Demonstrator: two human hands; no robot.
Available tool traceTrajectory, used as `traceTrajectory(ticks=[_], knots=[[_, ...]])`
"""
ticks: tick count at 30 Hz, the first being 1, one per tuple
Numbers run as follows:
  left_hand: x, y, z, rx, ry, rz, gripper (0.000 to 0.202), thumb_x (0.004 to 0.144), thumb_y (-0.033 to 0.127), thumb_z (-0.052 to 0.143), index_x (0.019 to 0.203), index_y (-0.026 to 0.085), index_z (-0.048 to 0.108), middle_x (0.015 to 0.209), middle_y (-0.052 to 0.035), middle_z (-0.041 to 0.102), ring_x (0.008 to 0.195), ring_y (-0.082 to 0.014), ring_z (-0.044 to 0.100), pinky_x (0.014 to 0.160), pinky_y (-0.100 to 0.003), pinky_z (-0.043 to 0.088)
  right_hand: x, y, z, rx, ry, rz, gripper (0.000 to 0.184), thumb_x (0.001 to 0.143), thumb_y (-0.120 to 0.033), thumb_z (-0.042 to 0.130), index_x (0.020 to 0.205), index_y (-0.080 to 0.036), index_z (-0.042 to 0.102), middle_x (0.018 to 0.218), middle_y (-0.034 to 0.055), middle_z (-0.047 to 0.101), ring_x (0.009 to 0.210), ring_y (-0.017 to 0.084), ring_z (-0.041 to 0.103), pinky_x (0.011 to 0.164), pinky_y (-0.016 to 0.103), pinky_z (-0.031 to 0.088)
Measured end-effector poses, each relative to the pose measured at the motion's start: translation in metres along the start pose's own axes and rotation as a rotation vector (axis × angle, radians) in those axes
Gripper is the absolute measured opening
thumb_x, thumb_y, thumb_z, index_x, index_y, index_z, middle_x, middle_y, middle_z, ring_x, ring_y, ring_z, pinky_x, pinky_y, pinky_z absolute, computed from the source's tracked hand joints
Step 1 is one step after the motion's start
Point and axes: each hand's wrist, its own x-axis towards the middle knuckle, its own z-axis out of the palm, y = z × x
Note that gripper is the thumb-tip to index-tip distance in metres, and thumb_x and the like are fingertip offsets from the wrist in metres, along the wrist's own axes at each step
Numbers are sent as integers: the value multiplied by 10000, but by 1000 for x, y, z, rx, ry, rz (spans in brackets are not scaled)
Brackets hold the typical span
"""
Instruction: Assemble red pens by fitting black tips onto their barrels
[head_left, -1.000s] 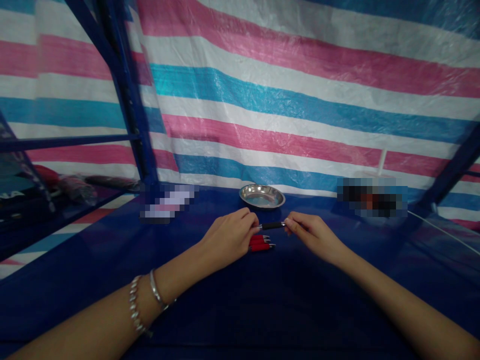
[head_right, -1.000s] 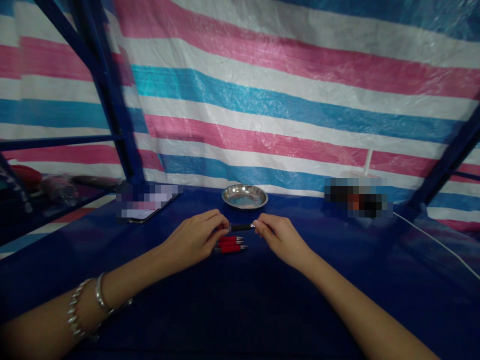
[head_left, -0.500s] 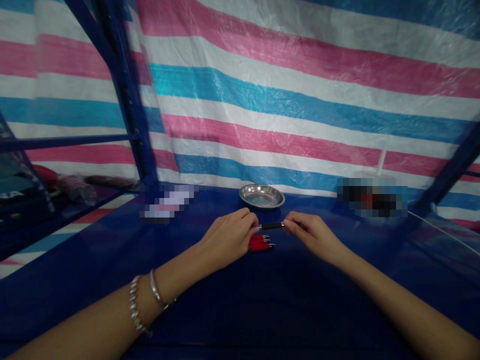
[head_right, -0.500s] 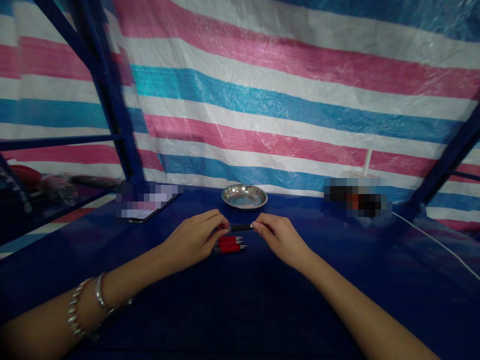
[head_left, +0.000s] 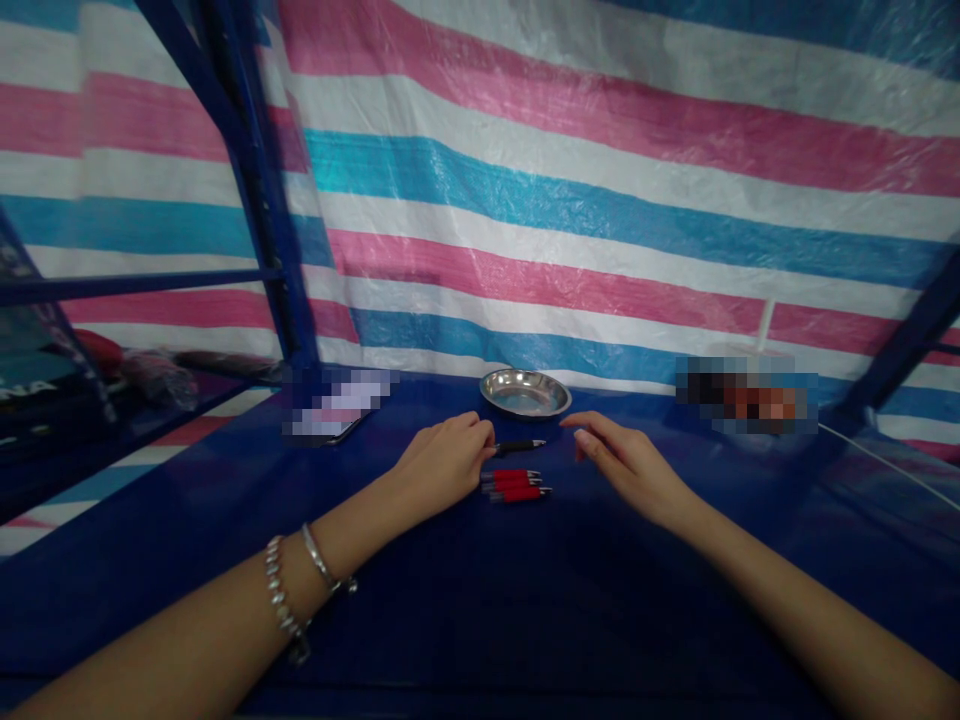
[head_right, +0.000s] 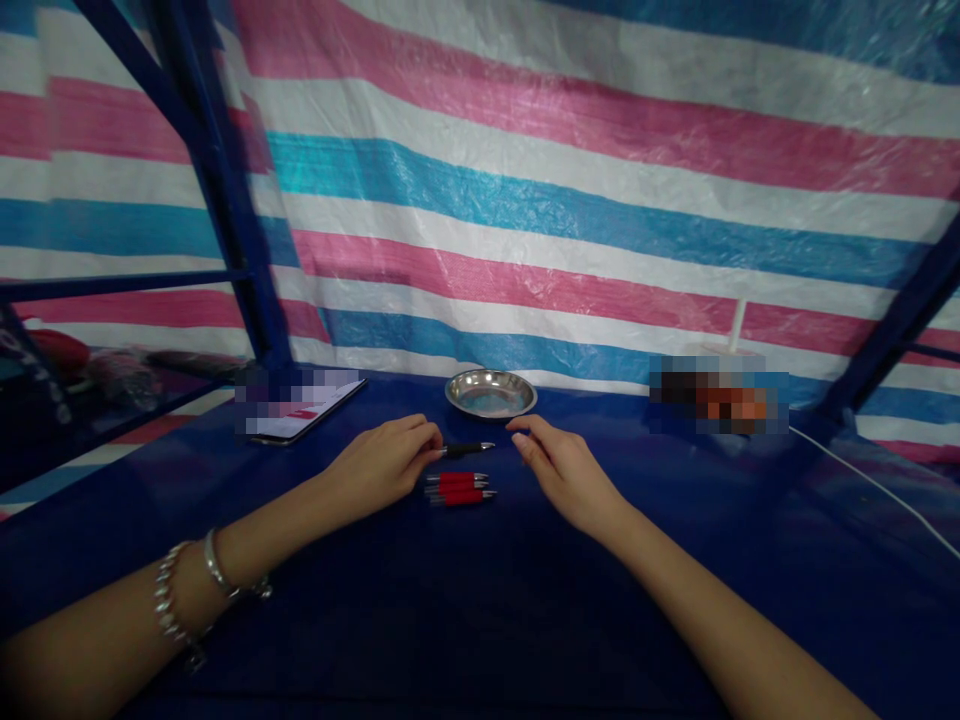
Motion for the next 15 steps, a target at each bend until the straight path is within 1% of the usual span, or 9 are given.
traceTrajectory(ticks=[3,6,15], knots=[[0,-2,2,33,-19,-19,218,822,289,328,868,196,519,894,-44,532,813,-172,544,612,-253,419,-1,-1,0,5,4,-5,330,861,-320,307,1107,-164,463,714,26,548,611,106,503,590,212,384],[0,-3,5,73,-41,-30,217,821,289,329,869,196,519,899,-48,533,788,-179,550,601,-262,423,-1,-2,0,-2,12,-9,337,863,-302,304,1133,-167,455,732,27,551,643,106,514,621,213,389],[0,-7,9,116,-51,-31,207,813,283,337,875,207,519,899,-53,526,756,-192,562,585,-282,434,0,1,1,3,9,-35,369,879,-333,265,1145,-176,465,720,19,546,614,93,500,608,202,384]])
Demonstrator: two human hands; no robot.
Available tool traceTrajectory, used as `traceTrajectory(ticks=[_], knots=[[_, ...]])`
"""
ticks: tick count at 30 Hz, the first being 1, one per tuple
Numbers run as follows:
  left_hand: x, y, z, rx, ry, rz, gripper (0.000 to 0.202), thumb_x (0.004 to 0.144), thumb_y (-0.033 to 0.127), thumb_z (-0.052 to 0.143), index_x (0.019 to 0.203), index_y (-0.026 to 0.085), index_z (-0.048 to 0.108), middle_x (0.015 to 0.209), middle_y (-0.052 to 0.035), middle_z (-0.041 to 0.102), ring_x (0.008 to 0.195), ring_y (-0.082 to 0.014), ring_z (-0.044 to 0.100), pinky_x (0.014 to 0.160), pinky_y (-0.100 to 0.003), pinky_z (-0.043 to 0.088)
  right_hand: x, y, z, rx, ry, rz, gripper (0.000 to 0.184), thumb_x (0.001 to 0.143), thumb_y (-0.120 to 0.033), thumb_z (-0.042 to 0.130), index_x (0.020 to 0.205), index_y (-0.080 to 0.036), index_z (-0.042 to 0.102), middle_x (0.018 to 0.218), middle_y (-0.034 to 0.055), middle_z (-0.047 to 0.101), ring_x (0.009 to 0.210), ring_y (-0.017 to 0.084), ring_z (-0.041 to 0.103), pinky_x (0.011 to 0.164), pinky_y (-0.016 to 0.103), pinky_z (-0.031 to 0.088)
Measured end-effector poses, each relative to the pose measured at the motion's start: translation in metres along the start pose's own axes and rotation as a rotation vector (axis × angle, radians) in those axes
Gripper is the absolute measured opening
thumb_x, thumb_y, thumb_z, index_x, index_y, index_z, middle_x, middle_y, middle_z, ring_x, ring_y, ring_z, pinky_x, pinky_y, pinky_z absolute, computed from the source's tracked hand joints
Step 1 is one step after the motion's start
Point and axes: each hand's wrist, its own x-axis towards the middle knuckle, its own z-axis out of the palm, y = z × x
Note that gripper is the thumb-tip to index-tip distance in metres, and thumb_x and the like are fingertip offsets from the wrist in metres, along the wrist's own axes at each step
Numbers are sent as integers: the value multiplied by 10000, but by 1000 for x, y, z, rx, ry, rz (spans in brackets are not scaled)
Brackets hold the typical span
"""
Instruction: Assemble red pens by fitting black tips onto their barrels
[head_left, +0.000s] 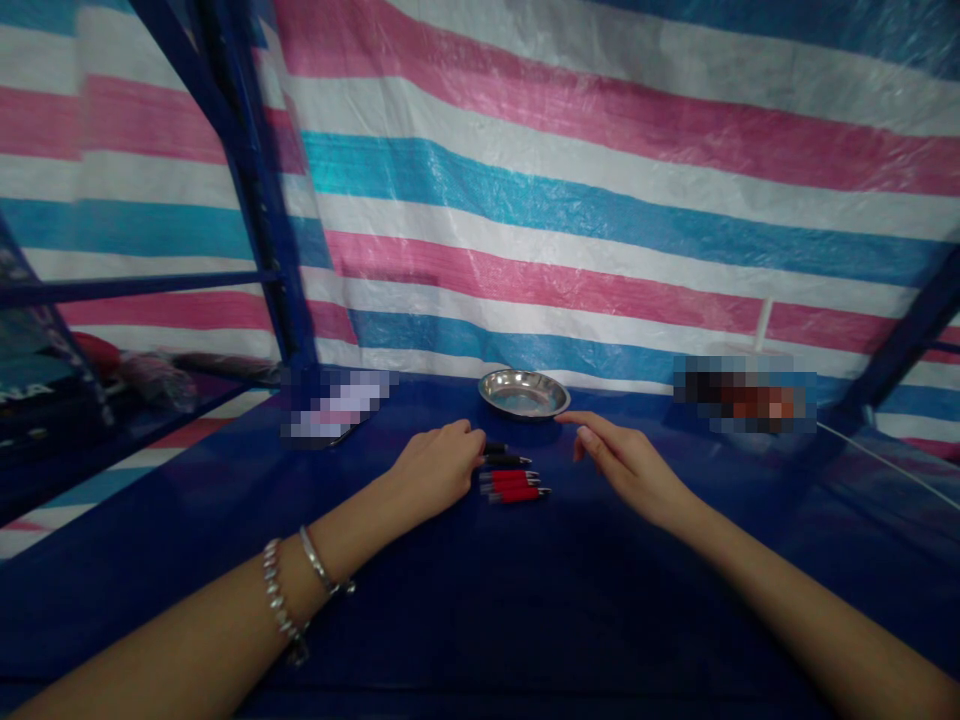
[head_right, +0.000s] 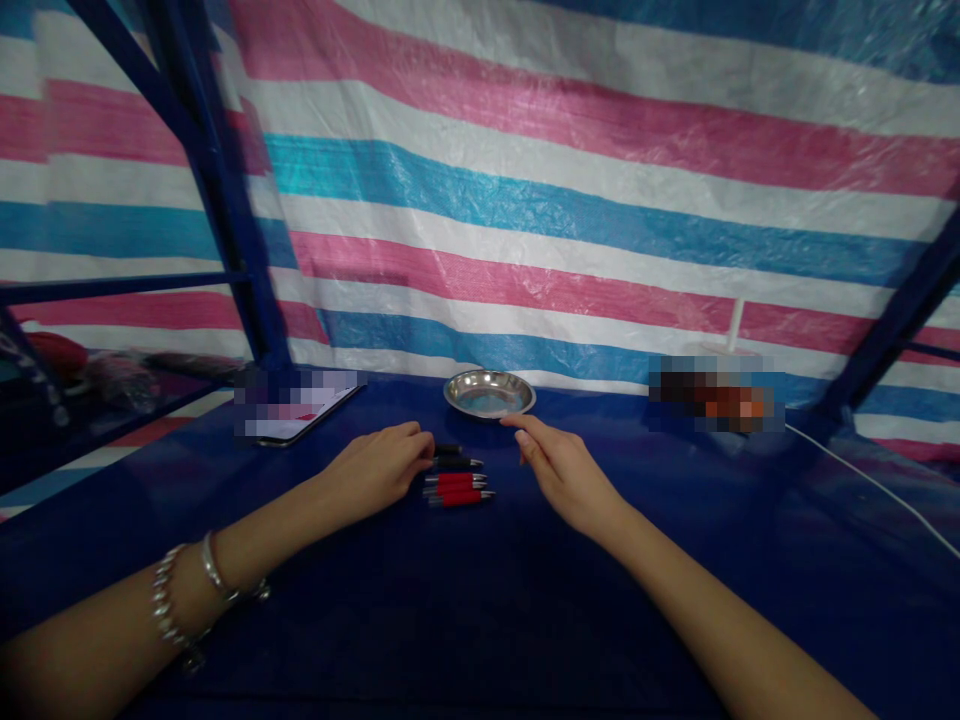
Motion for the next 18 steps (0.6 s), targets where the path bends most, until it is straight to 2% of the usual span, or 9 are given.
traceTrajectory(ticks=[6,18], knots=[[-1,0,0,-5,-7,9,213,813,281,330,880,212,520,900,-53,527,759,-198,563,591,-293,439,0,-2,-1,-9,-1,-2,386,876,-355,262,1143,-169,470,733,31,553,620,103,505,618,215,393],[-1,0,-3,-32,-23,-11,197,802,296,371,887,211,527,912,-57,520,791,-203,558,634,-305,443,0,1,0,-26,-5,-22,381,880,-301,257,1198,-171,423,711,25,545,625,100,503,620,211,389]])
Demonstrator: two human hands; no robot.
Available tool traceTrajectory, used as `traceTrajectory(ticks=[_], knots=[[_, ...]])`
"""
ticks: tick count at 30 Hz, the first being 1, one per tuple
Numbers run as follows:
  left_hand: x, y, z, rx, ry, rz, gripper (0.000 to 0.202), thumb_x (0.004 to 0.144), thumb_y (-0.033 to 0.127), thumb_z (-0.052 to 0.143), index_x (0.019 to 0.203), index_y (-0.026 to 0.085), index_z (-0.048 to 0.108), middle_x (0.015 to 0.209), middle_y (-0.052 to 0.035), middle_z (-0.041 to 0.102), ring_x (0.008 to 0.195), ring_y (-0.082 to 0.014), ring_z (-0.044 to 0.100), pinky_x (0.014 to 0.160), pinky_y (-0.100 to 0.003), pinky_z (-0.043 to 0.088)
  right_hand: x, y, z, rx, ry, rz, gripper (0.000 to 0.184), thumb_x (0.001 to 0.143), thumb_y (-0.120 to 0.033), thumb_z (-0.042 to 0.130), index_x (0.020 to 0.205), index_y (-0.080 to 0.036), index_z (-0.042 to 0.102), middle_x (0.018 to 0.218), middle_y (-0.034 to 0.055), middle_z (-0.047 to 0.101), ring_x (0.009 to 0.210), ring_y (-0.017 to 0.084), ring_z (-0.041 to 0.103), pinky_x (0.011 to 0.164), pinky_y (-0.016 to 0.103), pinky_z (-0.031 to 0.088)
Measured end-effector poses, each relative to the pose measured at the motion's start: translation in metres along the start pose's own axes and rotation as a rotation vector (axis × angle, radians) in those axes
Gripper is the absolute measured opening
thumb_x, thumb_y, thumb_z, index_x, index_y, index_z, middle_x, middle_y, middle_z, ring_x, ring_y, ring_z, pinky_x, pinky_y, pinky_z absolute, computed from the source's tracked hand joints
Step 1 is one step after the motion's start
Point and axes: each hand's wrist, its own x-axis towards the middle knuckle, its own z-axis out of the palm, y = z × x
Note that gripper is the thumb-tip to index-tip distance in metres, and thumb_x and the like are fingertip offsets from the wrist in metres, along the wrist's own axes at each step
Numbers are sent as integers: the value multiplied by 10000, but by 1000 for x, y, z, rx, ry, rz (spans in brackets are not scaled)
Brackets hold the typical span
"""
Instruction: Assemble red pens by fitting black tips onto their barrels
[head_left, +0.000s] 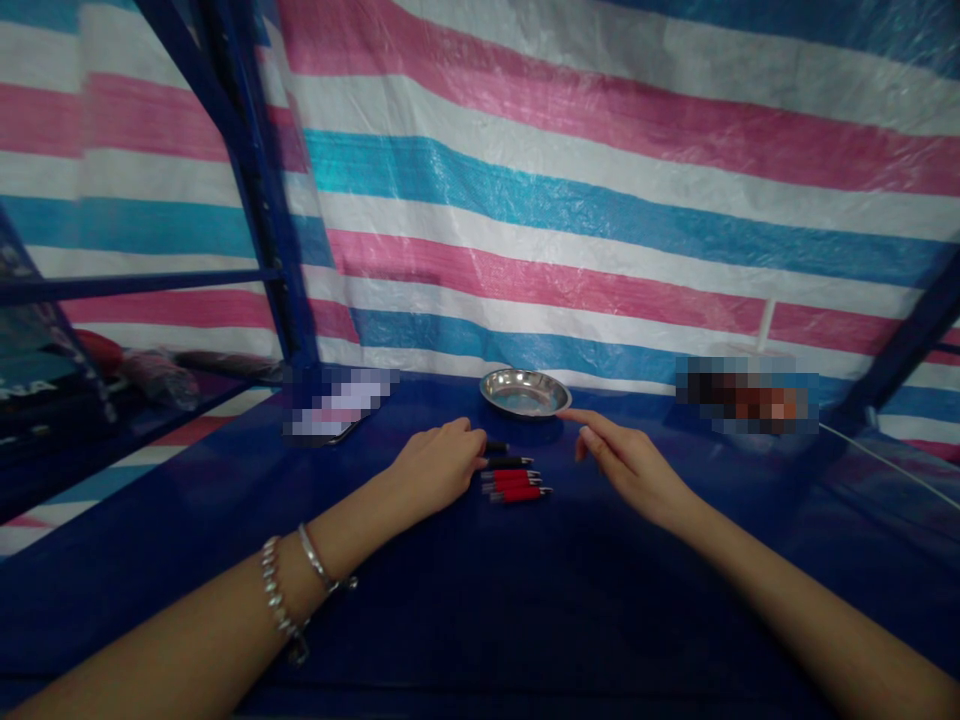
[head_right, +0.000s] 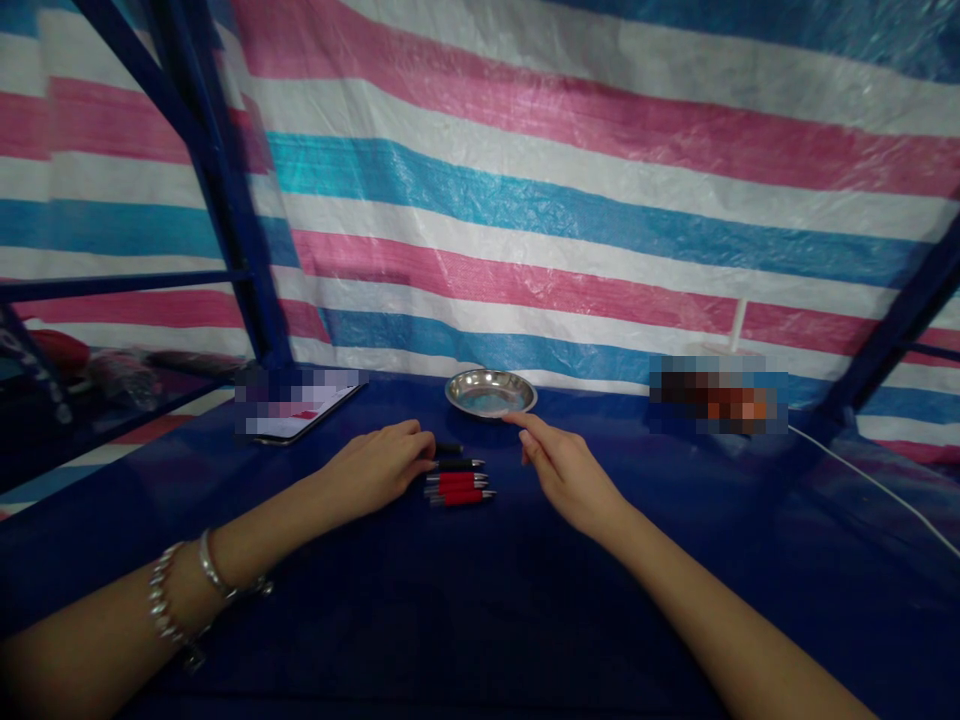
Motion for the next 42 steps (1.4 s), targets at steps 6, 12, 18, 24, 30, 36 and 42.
traceTrajectory(ticks=[6,12,18,24,30,36,42], knots=[[2,-7,-3,-27,35,-53,207,815,283,342,928,228,505,933,-47,509,822,-192,548,667,-304,443,0,2,0,-17,11,-4,383,882,-310,250,1189,-168,430,708,26,543,634,105,513,615,211,390],[6,-15,2,-23,39,-76,223,811,311,357,980,238,483,969,-54,492,840,-196,545,678,-302,442,0,4,-1,-70,60,44,386,877,-330,255,1170,-178,456,707,34,560,638,122,533,606,225,395],[8,-19,7,-41,43,-61,223,808,300,350,967,236,493,956,-46,488,849,-185,533,676,-288,440,2,9,-3,-116,62,86,360,864,-293,285,1164,-190,457,753,39,582,693,142,561,656,248,407],[8,-19,4,-45,37,-49,189,795,300,372,892,228,517,928,-36,487,865,-196,524,678,-301,437,3,15,-2,-173,2,124,377,867,-346,261,1031,-169,550,842,65,601,744,162,565,663,258,400],[8,-20,5,-47,28,-49,192,795,311,377,883,228,526,920,-34,488,852,-190,524,672,-296,434,6,25,-10,-278,-57,222,270,807,-345,399,869,-167,593,741,53,614,647,155,552,600,249,382],[11,-22,9,-43,21,-58,179,783,303,404,864,217,539,906,-31,493,846,-186,524,664,-278,426,5,41,-11,-384,-125,344,208,735,-324,517,845,-179,616,742,46,614,679,154,555,618,239,369],[11,-18,7,-42,46,-67,168,788,282,385,847,221,530,890,-23,492,837,-181,523,666,-281,416,5,51,-7,-470,-120,415,244,719,-326,546,905,-178,601,809,60,608,719,169,558,622,239,362]])
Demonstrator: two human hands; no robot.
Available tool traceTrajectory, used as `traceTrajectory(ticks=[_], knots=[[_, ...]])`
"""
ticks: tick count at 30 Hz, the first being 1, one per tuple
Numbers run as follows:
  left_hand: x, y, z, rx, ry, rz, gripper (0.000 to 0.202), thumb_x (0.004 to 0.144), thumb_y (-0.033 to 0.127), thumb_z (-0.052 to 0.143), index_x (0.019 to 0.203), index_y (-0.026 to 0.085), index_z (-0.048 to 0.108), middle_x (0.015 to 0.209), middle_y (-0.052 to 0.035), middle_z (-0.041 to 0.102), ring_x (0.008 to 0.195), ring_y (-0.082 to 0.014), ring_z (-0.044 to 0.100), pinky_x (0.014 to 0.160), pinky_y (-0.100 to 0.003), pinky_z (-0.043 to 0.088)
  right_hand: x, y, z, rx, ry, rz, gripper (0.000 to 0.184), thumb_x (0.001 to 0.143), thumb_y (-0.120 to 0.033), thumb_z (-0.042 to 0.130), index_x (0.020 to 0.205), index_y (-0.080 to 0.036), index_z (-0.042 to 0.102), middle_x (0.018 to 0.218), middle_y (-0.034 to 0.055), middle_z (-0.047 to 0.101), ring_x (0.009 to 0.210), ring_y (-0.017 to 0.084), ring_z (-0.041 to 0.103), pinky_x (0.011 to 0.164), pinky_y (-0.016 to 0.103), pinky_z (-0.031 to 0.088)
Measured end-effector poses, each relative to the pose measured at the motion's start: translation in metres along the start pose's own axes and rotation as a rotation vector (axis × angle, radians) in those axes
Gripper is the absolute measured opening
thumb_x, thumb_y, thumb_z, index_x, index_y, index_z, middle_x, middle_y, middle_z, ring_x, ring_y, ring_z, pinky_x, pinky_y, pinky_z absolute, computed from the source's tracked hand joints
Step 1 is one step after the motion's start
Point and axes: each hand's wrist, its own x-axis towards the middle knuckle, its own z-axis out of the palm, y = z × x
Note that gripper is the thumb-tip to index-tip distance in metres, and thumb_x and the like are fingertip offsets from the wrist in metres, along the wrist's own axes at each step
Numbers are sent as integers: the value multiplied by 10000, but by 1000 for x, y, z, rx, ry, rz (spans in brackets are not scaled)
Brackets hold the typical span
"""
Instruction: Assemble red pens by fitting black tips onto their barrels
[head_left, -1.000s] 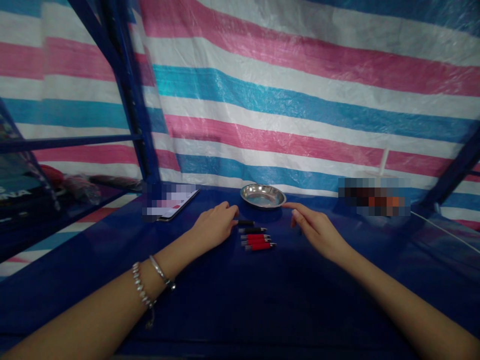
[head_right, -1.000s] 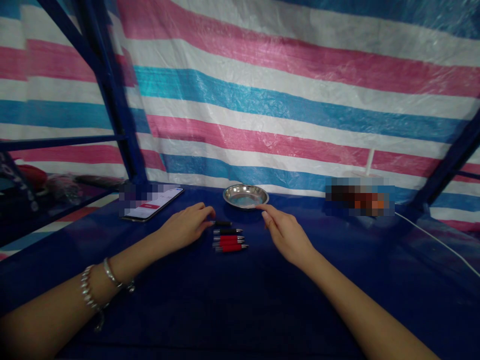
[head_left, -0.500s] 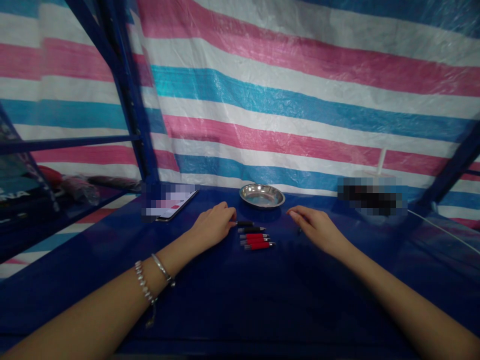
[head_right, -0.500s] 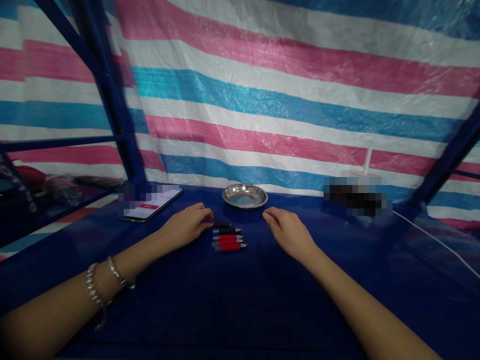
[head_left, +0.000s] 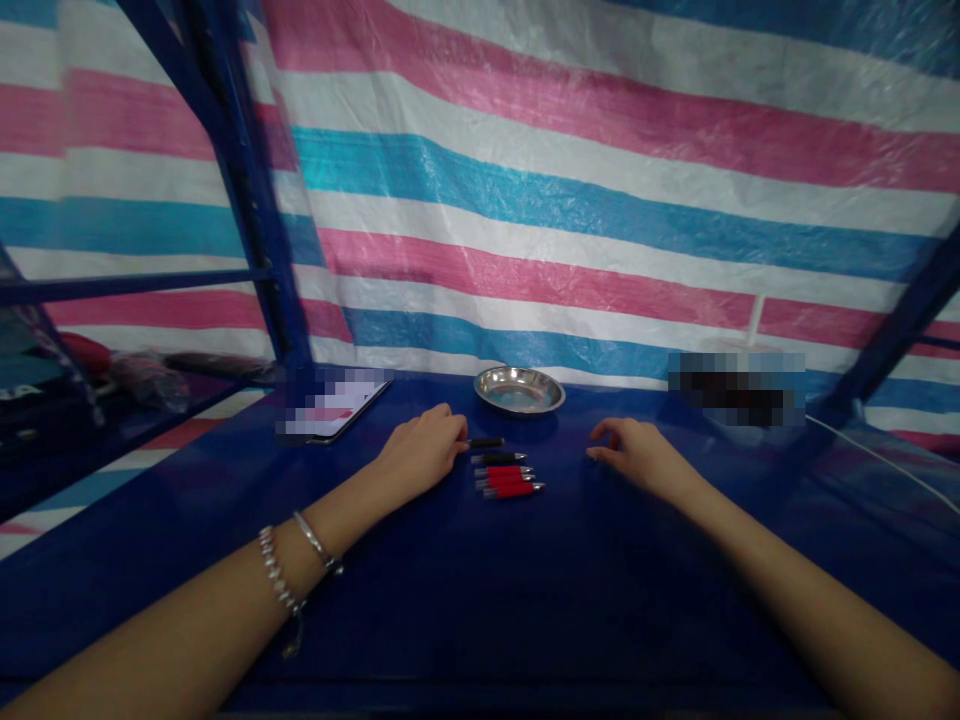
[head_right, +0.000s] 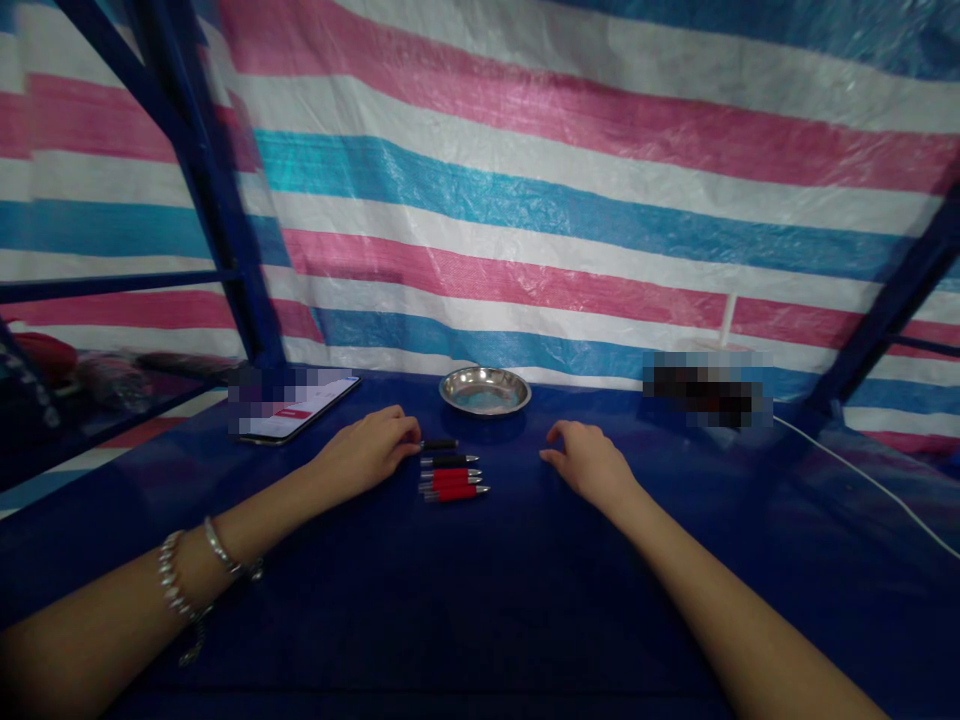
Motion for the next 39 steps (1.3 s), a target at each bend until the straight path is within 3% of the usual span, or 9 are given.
traceTrajectory(ticks=[5,11,21,29,32,34,37,39], knots=[[-2,7,-4,-29,29,13,165,784,291,389,855,228,524,891,-14,491,825,-162,521,632,-250,392,1,0,0,29,-39,18,149,717,-293,547,796,-194,625,758,50,606,700,158,562,615,232,365],[-6,14,-8,-53,53,36,168,790,283,378,858,222,519,895,-8,494,790,-144,522,579,-224,349,-2,-3,1,60,-43,23,137,705,-278,559,793,-196,626,751,52,602,686,155,561,599,231,364],[-10,22,-12,-99,79,71,161,800,275,376,855,222,517,883,-1,495,766,-129,521,592,-222,355,0,1,5,53,-9,43,185,671,-294,598,810,-176,625,772,65,612,701,172,568,600,244,375],[-12,27,-15,-118,77,81,153,799,255,384,863,212,516,886,-4,499,782,-133,524,621,-238,381,1,1,4,83,11,19,109,680,-246,577,731,-171,639,701,56,617,654,157,563,588,245,376],[-13,30,-16,-140,76,99,157,801,256,386,864,206,520,890,-8,502,789,-130,521,642,-241,393,-2,-11,-3,256,58,-70,140,699,-276,553,735,-164,627,691,39,612,620,135,541,566,238,372],[-14,32,-16,-162,80,120,156,804,261,390,861,202,523,897,-10,506,799,-128,517,658,-241,402,-6,-21,-7,497,55,-143,174,697,-305,554,754,-151,609,693,34,612,608,119,534,556,226,381],[-16,36,-15,-193,88,143,158,810,264,387,854,203,525,900,-7,514,795,-122,513,668,-240,413,-13,-35,-11,880,-47,-151,226,682,-314,572,801,-123,564,699,42,615,613,105,551,536,203,397],[-17,38,-14,-218,94,157,165,813,267,380,846,202,528,892,-6,521,788,-117,511,682,-241,420,-17,-41,-11,994,-103,-119,257,681,-318,581,836,-116,547,711,49,627,568,85,541,489,181,369]])
